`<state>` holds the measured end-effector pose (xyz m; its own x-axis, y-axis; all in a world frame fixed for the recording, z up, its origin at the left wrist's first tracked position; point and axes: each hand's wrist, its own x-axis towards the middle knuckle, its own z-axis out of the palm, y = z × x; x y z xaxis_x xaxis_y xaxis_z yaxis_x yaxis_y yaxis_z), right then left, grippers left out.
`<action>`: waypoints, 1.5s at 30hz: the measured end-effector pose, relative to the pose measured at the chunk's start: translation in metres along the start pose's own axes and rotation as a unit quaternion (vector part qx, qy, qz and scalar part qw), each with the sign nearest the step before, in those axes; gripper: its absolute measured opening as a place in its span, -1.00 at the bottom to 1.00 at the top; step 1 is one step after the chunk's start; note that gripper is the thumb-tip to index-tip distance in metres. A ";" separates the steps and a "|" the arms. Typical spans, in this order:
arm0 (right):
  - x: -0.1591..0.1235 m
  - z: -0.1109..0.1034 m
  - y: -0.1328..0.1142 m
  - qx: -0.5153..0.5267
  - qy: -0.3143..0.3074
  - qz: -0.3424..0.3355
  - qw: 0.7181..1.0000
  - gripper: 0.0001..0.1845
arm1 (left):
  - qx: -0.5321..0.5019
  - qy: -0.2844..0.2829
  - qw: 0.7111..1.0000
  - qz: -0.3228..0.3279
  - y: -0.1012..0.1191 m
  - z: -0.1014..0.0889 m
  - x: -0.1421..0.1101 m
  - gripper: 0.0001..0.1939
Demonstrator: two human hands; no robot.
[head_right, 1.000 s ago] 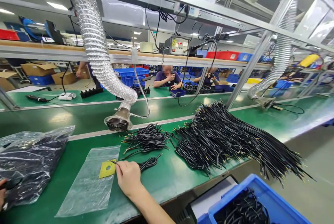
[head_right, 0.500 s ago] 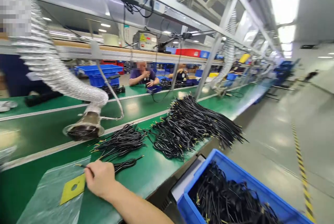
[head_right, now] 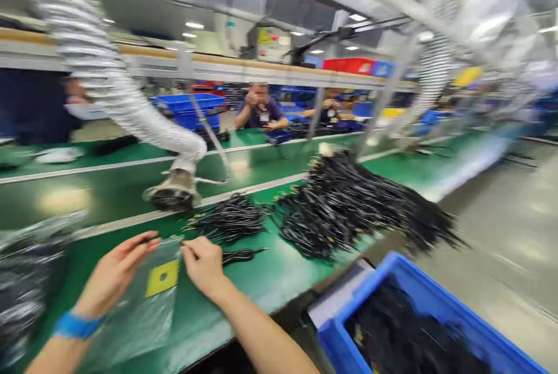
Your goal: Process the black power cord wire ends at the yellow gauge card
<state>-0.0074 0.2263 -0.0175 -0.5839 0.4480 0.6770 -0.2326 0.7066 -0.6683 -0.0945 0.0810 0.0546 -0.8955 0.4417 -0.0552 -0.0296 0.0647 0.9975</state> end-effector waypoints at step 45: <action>0.003 -0.004 0.004 -0.153 -0.068 -0.199 0.966 -0.77 | -0.159 -0.171 0.972 -0.006 -0.052 -0.012 0.016 -0.41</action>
<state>-0.0068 0.2327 -0.0171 -0.5972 0.0472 0.8007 -0.2299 0.9463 -0.2272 -0.1128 0.0744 0.0028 -0.6956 0.7180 -0.0250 -0.2236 -0.1832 0.9573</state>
